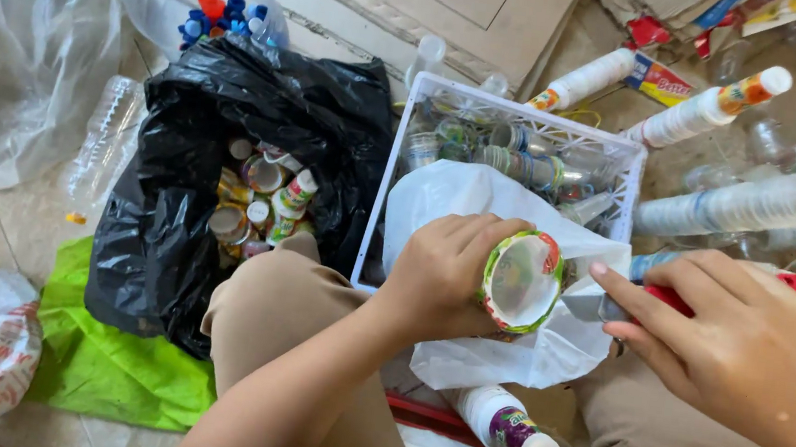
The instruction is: Cutting the top rims off plastic cups using a utility knife
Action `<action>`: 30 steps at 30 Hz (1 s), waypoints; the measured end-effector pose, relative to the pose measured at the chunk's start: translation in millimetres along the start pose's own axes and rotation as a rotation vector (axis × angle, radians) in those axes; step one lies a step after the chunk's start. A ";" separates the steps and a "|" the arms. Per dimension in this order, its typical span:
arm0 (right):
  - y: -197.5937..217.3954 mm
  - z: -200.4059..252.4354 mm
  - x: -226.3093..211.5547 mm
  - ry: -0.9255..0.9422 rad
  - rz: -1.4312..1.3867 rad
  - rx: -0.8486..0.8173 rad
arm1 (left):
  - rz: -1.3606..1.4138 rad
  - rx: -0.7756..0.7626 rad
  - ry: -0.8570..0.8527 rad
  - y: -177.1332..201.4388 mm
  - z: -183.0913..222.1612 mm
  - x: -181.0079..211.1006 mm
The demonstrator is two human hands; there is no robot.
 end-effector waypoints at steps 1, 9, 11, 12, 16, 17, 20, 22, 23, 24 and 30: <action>-0.5 2.8 1.2 -0.018 -0.001 -0.005 | -0.021 -0.028 -0.008 1.6 -0.3 0.3; -6.2 20.6 13.9 -0.083 -0.152 0.023 | -0.060 -0.049 -0.067 -7.7 -9.4 14.2; -6.5 25.8 17.5 -0.131 -0.199 0.031 | -0.047 -0.051 -0.081 -11.6 -12.3 17.2; -5.8 26.3 17.8 -0.133 -0.188 0.020 | -0.043 -0.053 -0.088 -13.9 -12.7 18.3; -6.7 30.6 19.7 -0.124 -0.145 0.004 | -0.041 -0.055 -0.108 -21.6 -13.8 23.6; -6.6 31.2 20.3 -0.127 -0.147 0.003 | -0.039 -0.058 -0.108 -22.4 -14.4 24.0; -7.1 31.2 21.4 -0.123 -0.148 -0.014 | -0.042 -0.069 -0.114 -23.9 -15.6 24.1; -7.7 32.0 23.1 -0.137 -0.120 -0.019 | -0.037 -0.050 -0.116 -25.7 -16.0 23.8; -8.3 32.1 23.0 -0.140 -0.120 -0.020 | -0.035 -0.052 -0.116 -26.2 -16.3 23.8; -8.8 32.3 23.0 -0.149 -0.118 -0.013 | -0.033 -0.046 -0.115 -26.5 -16.6 23.6; -10.5 31.9 24.0 -0.180 -0.165 0.017 | -0.059 -0.013 -0.104 -22.1 -19.9 22.7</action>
Point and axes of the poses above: each hand's wrist, its own z-axis away from the middle knuckle, its own y-axis out of the back of the hand, x = y × z, the point moved 2 cm from there along -z, towards the middle knuckle, and after that the axes turned 15 degrees about -z, right-handed, at the moved point
